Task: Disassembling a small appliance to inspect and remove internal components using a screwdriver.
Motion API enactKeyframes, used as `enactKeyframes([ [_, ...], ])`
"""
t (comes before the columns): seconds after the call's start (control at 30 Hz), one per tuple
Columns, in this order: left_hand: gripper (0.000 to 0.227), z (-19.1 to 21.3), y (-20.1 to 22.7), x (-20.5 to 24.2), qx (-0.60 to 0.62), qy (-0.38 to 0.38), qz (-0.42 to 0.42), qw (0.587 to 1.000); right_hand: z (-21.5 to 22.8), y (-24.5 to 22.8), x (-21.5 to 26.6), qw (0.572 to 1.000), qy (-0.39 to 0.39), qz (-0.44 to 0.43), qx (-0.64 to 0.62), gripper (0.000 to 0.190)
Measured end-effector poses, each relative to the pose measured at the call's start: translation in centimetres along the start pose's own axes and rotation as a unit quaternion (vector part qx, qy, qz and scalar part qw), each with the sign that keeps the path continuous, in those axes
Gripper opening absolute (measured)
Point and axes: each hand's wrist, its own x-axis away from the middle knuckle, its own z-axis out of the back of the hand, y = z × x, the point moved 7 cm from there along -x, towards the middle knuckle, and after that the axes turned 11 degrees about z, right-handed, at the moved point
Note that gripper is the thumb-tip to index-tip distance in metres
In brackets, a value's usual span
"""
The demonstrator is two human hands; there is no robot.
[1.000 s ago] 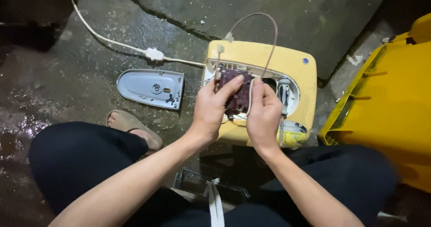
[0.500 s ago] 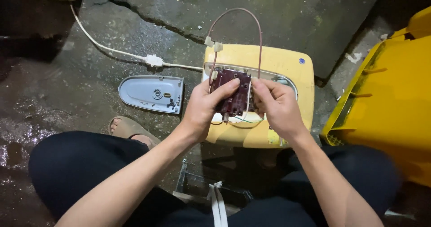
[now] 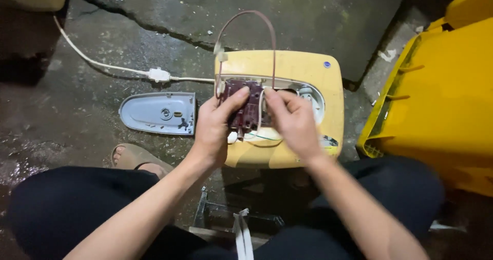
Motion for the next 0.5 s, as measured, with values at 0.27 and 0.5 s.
enactKeyframes([
  [0.27, 0.031, 4.5, 2.8, -2.1, -0.003, 0.076, -0.010, 0.997, 4.9, 0.0, 0.0, 0.999, -0.018, 0.018, 0.039, 0.031],
  [0.5, 0.028, 4.2, 2.6, -2.6, 0.025, 0.085, -0.107, 0.990, 1.0, -0.7, 1.6, 0.997, -0.061, -0.043, -0.010, 0.042],
])
